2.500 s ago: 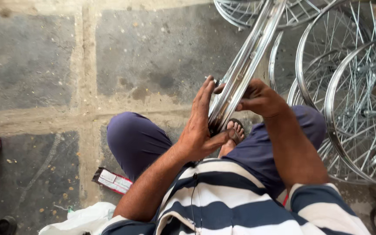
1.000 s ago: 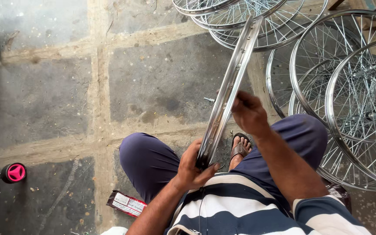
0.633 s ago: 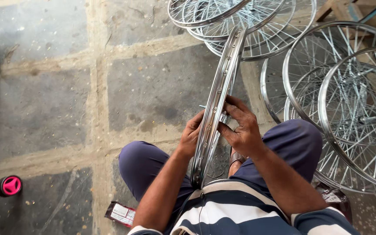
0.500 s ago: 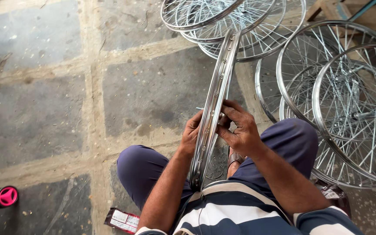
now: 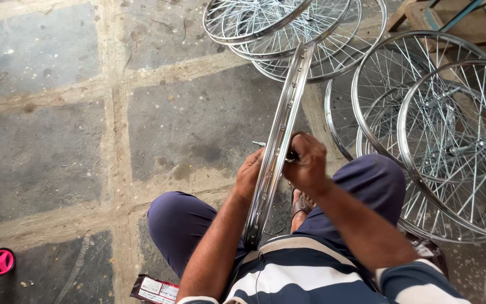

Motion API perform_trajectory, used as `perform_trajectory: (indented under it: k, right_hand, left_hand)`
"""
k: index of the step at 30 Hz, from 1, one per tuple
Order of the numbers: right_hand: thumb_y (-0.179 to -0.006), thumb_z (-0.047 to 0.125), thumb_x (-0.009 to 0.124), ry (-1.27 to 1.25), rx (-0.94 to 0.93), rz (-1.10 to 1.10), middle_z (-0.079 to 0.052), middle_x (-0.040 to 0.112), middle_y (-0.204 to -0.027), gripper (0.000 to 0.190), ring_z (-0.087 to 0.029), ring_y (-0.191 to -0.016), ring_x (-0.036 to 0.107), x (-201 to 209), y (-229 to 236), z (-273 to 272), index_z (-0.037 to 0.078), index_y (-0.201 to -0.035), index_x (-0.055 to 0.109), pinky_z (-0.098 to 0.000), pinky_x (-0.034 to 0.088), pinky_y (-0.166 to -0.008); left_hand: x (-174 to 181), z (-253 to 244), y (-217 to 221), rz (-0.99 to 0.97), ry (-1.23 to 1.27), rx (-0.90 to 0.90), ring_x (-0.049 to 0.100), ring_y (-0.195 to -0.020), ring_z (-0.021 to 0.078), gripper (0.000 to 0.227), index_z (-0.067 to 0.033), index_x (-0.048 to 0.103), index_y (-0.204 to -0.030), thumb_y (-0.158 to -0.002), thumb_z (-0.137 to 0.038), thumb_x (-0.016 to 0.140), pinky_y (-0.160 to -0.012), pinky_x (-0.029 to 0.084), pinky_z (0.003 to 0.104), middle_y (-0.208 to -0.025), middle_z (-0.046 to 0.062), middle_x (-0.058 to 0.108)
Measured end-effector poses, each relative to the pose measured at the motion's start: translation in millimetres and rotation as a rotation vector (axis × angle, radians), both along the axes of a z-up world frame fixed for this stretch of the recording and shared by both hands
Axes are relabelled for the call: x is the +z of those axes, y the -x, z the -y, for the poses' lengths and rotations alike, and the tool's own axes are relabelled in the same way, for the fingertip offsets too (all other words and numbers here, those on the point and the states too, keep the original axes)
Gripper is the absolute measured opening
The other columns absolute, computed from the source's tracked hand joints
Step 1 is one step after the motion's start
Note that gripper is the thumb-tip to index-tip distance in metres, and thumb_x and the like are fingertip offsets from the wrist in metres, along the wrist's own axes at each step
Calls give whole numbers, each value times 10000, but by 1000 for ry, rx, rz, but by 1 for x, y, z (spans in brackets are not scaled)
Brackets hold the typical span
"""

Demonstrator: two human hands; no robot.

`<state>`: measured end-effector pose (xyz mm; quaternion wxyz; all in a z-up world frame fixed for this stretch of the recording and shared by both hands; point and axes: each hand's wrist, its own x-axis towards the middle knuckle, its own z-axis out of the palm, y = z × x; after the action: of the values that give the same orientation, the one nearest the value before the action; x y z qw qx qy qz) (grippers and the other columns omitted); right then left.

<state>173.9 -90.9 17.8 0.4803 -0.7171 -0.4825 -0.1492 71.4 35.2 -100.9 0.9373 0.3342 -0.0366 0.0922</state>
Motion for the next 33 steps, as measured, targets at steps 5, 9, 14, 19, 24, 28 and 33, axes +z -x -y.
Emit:
perform_trajectory:
  k: [5, 9, 14, 19, 24, 28, 33]
  right_hand:
    - [-815, 91, 832, 70, 66, -205, -60, 682, -860, 254, -150, -716, 685, 5, 14, 5, 50, -1017, 683, -310, 559, -620]
    - [-826, 74, 812, 293, 406, -353, -74, 710, -957, 296, -135, -732, 717, 40, -6, 21, 26, -1098, 705, -293, 587, -659]
    - [-850, 28, 769, 167, 444, -185, -135, 695, -1029, 379, -194, -808, 698, 47, -9, 14, -42, -1205, 657, -319, 567, -676]
    - [-874, 42, 872, -51, 2, -250, -67, 655, -827, 218, -145, -696, 623, 14, 20, 5, 16, -980, 684, -294, 488, -590]
    - [-853, 58, 871, 83, 160, -414, -90, 770, -953, 261, -115, -843, 726, 27, 15, 20, 13, -1057, 713, -279, 597, -736]
    - [-830, 67, 826, 282, 397, -362, -139, 743, -1094, 370, -166, -895, 751, 49, -3, 36, 5, -1171, 696, -304, 604, -768]
    - [-839, 94, 763, 390, 453, -330, -157, 711, -1197, 446, -192, -874, 742, 48, -15, 35, -1, -1257, 639, -303, 595, -760]
  left_hand:
    - [5, -1, 6, -25, -63, 20, 641, -799, 79, 296, -13, 648, -1334, -1122, -207, 575, -671, 538, 219, -1011, 44, 700]
    - [8, -4, 7, -185, -149, 14, 666, -867, 106, 357, -17, 631, -1374, -1060, -178, 573, -730, 560, 241, -1064, 61, 716]
    - [-3, -3, -11, 94, -982, 502, 625, -1254, 176, 402, -28, 564, -1468, -1133, -250, 585, -1039, 529, 280, -1395, 119, 637]
    - [-21, 16, -5, -5, 24, 112, 614, -982, 108, 277, 85, 567, -1332, -1271, -185, 557, -879, 510, 262, -1112, 77, 671]
    - [-1, 13, 2, 1, -108, 48, 644, -1051, 92, 432, -8, 579, -1469, -1153, -298, 520, -919, 543, 258, -1198, 54, 696]
    - [17, 11, -8, -51, -171, -37, 712, -1067, 126, 419, -13, 605, -1355, -1114, -330, 473, -950, 597, 290, -1178, 78, 731]
    - [16, 12, -9, 2, -131, -74, 674, -944, 113, 399, 22, 626, -1375, -1164, -293, 500, -842, 582, 292, -1111, 80, 719]
